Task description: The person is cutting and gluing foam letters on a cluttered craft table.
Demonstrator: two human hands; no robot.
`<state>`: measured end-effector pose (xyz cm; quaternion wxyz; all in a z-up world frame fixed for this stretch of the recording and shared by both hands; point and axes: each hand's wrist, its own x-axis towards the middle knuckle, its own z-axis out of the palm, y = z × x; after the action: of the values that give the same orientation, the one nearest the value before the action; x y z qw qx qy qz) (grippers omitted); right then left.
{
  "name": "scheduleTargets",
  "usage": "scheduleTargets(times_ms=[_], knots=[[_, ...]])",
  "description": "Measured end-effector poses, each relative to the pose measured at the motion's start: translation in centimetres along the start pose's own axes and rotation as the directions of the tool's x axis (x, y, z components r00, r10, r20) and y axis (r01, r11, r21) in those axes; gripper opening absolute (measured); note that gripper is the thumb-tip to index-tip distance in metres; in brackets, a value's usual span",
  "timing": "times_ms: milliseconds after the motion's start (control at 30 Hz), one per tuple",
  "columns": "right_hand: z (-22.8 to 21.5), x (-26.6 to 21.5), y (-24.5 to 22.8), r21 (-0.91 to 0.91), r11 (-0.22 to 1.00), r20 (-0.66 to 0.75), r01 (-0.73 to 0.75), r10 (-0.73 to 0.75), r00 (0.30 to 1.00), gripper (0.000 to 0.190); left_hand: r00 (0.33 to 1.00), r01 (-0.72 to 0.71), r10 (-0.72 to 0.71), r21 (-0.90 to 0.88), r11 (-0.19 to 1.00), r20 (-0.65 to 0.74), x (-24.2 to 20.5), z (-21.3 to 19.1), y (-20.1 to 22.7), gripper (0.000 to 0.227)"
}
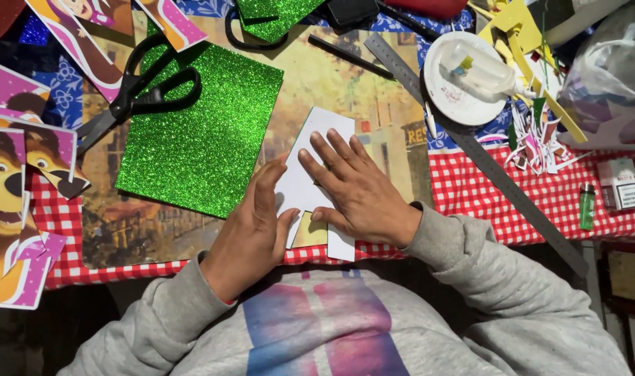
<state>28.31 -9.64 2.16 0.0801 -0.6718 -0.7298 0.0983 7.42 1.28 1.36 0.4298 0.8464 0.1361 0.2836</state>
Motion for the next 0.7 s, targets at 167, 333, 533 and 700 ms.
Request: scheduleTargets(times_ms=[167, 333, 533, 700], knots=[[0.0, 0.0, 0.0, -0.004, 1.0, 0.042, -0.005, 0.006, 0.999, 0.092, 1.0, -0.002, 0.002, 0.009, 1.0, -0.005, 0.0, 0.0, 0.2, 0.072], [-0.2, 0.1, 0.2, 0.001, 1.0, 0.028, 0.023, -0.023, 0.999, 0.093, 0.999, 0.045, -0.045, -0.018, 0.999, 0.011, 0.0, -0.1, 0.3, 0.074], [-0.6, -0.9, 2.9, 0.421, 0.906, -0.155, 0.037, 0.032, 0.987, 0.065, 0.999, 0.03, -0.032, -0.068, 0.997, -0.017, 0.2, -0.2, 0.5, 0.073], [-4.3, -2.5, 1.8, 0.739, 0.663, -0.285, -0.119, 0.468, 0.836, 0.051, 0.989, 0.072, -0.084, -0.102, 0.992, -0.118, -0.1, -0.7, 1.2, 0.055]])
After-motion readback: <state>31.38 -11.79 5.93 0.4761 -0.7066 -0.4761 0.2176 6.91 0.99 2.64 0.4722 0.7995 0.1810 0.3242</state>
